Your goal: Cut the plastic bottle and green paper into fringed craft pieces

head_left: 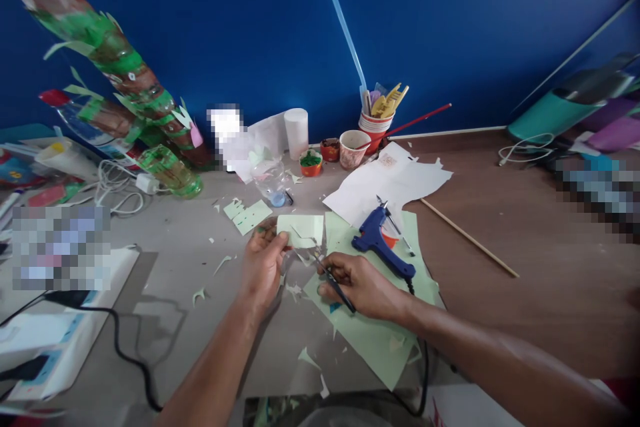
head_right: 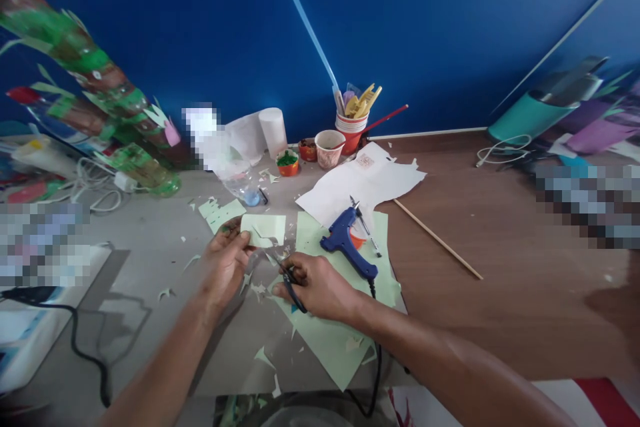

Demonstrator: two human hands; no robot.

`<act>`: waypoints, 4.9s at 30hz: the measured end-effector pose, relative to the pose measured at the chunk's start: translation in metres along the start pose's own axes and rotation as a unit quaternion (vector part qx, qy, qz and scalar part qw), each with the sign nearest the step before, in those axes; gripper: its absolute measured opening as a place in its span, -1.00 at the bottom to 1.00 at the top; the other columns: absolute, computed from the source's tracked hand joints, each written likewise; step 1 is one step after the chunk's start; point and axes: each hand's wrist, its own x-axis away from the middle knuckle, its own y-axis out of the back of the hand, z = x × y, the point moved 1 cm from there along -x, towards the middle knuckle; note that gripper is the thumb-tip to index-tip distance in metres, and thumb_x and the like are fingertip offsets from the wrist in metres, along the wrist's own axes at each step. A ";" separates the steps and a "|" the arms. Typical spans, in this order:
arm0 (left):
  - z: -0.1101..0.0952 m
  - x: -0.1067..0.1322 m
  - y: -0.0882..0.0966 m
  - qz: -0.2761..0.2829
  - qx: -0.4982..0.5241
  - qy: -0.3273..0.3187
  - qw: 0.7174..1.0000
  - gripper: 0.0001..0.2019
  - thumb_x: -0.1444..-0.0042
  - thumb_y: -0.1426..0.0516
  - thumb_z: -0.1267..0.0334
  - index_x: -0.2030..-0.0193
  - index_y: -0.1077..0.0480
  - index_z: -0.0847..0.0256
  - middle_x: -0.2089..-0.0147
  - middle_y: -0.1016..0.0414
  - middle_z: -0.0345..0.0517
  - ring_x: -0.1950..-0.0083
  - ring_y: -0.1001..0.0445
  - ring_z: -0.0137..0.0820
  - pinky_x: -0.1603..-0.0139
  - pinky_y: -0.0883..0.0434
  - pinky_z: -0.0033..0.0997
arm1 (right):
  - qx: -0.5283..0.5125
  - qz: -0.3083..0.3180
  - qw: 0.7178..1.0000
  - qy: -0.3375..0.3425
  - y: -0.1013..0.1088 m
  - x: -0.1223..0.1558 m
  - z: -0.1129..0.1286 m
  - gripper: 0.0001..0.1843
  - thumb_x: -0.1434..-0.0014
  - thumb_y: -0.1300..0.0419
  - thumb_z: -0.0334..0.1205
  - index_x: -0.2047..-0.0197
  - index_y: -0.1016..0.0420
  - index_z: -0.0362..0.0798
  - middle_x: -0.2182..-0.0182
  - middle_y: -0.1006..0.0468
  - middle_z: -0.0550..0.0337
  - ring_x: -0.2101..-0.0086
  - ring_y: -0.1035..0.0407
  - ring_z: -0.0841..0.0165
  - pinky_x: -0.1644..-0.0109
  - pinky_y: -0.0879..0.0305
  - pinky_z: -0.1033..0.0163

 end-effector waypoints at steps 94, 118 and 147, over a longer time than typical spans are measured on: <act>0.009 0.020 -0.008 0.139 -0.119 0.089 0.979 -0.78 0.08 -0.25 0.15 0.37 -0.46 0.28 0.52 -0.39 -0.20 0.52 -0.28 -0.52 0.47 -0.26 -0.52 | -0.170 -0.006 0.985 0.044 0.000 0.000 -0.001 -0.50 0.05 -0.29 0.12 0.23 -0.32 -0.11 0.59 -0.21 0.35 0.53 -0.17 0.47 0.50 -0.09 0.38; 0.007 0.020 -0.006 0.140 -0.154 0.080 0.975 -0.75 0.04 -0.22 0.14 0.28 -0.46 0.27 0.35 -0.48 -0.12 0.36 -0.38 -0.42 0.32 -0.32 -0.46 | -0.164 -0.028 0.985 0.043 0.001 0.000 0.002 -0.49 0.08 -0.30 0.14 0.29 -0.29 -0.12 0.61 -0.12 0.41 0.59 0.01 0.55 0.57 0.04 0.41; -0.008 0.002 -0.001 -0.017 0.025 -0.011 0.999 -0.84 0.12 -0.29 0.26 0.37 -0.45 0.21 0.43 -0.54 -0.26 0.47 -0.44 -0.53 0.34 -0.36 -0.52 | -0.102 -0.018 0.994 0.037 -0.005 -0.002 -0.008 -0.61 -0.02 -0.25 0.02 0.23 -0.31 -0.09 0.64 -0.05 0.45 0.61 0.03 0.55 0.57 -0.02 0.41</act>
